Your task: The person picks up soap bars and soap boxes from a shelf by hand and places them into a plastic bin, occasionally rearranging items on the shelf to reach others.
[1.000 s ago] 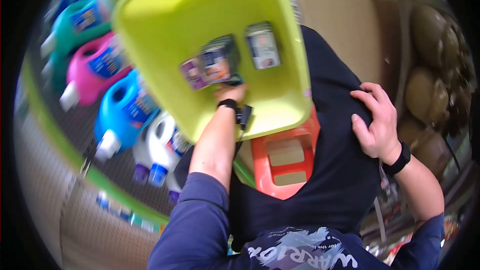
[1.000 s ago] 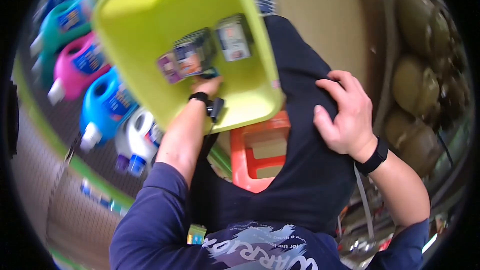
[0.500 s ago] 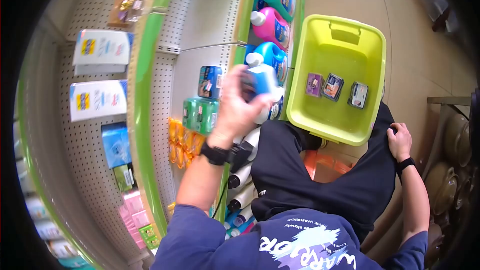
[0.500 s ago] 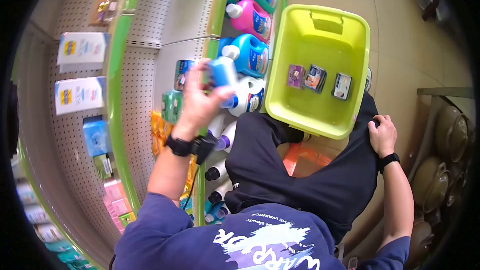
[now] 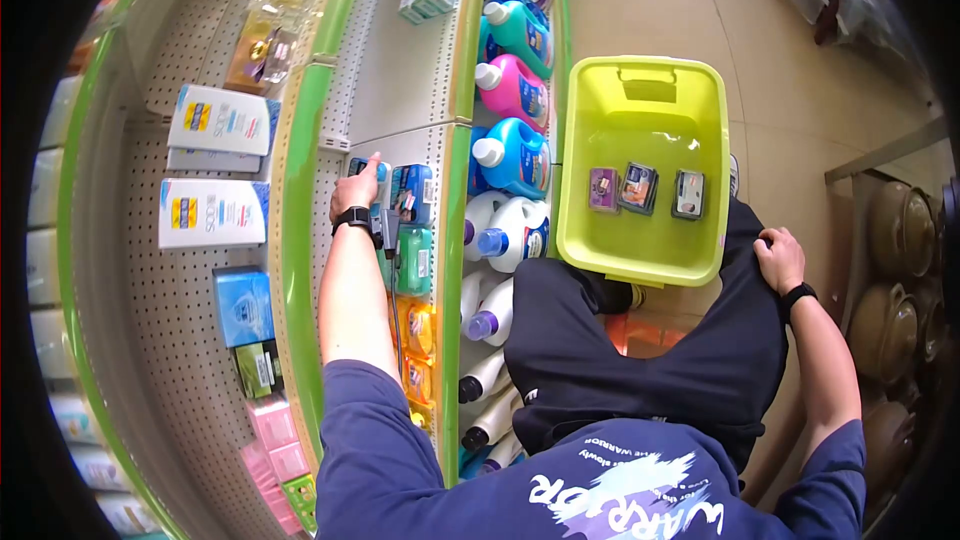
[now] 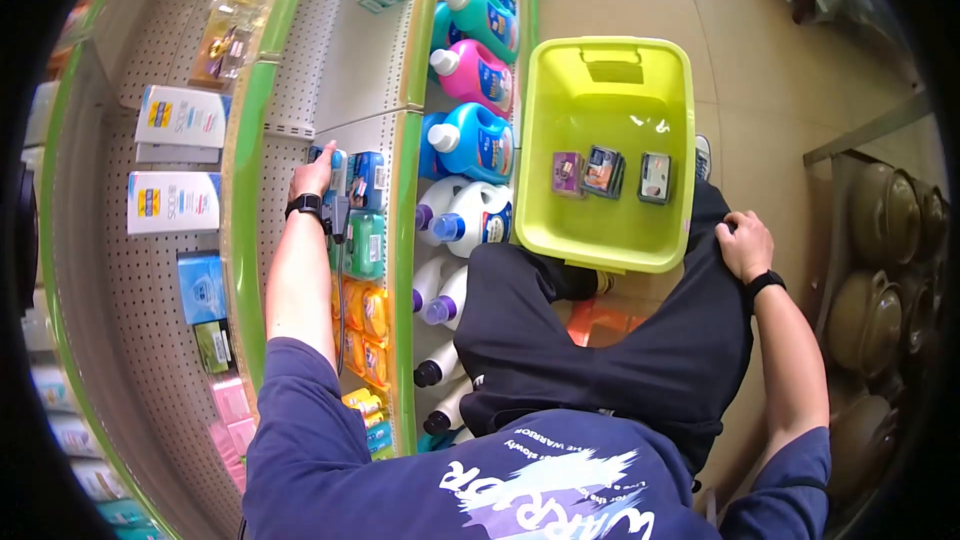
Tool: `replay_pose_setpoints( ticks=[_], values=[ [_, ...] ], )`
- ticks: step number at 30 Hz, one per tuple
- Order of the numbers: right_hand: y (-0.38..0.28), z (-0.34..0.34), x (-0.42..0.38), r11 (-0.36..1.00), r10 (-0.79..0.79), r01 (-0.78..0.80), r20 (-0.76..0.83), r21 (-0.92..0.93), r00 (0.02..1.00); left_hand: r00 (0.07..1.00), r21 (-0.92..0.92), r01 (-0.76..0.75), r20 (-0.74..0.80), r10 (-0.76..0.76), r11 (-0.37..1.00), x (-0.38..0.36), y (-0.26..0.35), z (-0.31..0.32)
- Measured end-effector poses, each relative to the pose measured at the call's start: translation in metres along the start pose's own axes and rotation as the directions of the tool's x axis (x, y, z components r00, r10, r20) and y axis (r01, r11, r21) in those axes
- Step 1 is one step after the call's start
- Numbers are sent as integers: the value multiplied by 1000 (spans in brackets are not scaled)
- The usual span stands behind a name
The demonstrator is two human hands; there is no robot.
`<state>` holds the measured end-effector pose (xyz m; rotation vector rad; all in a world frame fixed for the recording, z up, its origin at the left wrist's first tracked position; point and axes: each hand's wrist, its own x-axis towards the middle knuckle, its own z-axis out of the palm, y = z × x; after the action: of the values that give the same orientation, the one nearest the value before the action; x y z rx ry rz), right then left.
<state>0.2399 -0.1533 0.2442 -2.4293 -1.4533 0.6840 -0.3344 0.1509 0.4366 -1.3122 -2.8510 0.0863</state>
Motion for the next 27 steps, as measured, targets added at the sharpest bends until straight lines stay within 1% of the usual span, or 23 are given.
replay_pose_setpoints(
  ticks=[2, 4, 6, 7, 10, 11, 13, 14, 15, 16, 17, 20, 22, 24, 26, 27],
  values=[
    [2, 2, 2, 1000, 8, -8, 0, 1, 1000, 999, 73, 6, 37, -9, 997, 8, 3, 5],
    [2, 2, 5, 1000, -20, 20, -4, 5, 1000, 998, 129, 2, 58, -10, 992, 15, 5, 13],
    [1, 1, 7, 1000, 2, -2, 32, -9, 999, 989, 85, -42, 146, 29, 995, 51, -12, 39],
    [-1, 0, 6, 1000, 7, -6, 37, -25, 999, 981, 35, -50, 190, 43, 998, 51, -15, 43],
    [-3, -5, 14, 999, 12, -10, 39, -51, 999, 964, -20, -92, 248, 94, 996, 56, -17, 40],
    [-5, -2, 14, 999, 16, -13, 57, -52, 998, 965, -13, -81, 248, 81, 997, 51, -17, 35],
    [-3, 2, 15, 999, 2, 1, 61, -46, 998, 931, -168, -79, 340, 133, 983, 42, -15, 29],
    [-3, 2, 15, 999, -1, 3, 50, -44, 999, 932, -164, -75, 339, 127, 984, 53, -24, 39],
    [-2, 2, 15, 999, -1, 3, 51, -39, 999, 944, -241, -179, 232, 236, 954, 61, -32, 52],
    [-3, 3, 14, 999, -4, 6, 48, -39, 999, 935, -306, -288, 115, 335, 907, 68, -39, 62],
    [-4, 3, 13, 999, -1, 3, 45, -41, 999, 927, -335, -276, 155, 342, 901, 71, -43, 65],
    [-7, 4, 12, 999, -2, 3, 40, -47, 999, 912, -373, -312, 142, 385, 874, 72, -50, 67],
    [-6, -2, 11, 998, 4, -1, 41, -56, 999, 910, -380, -312, 142, 388, 871, 65, -50, 64],
    [-5, 0, 10, 999, 2, 0, 44, -44, 999, 896, -436, -327, 140, 422, 838, 62, -50, 65],
    [-4, 0, 10, 999, 0, 1, 31, -47, 1000, 892, -452, -315, 160, 423, 835, 67, -50, 68],
    [-4, 1, 9, 998, -4, 5, 22, -55, 1000, 884, -444, -349, 138, 447, 826, 69, -52, 71]
  ],
)
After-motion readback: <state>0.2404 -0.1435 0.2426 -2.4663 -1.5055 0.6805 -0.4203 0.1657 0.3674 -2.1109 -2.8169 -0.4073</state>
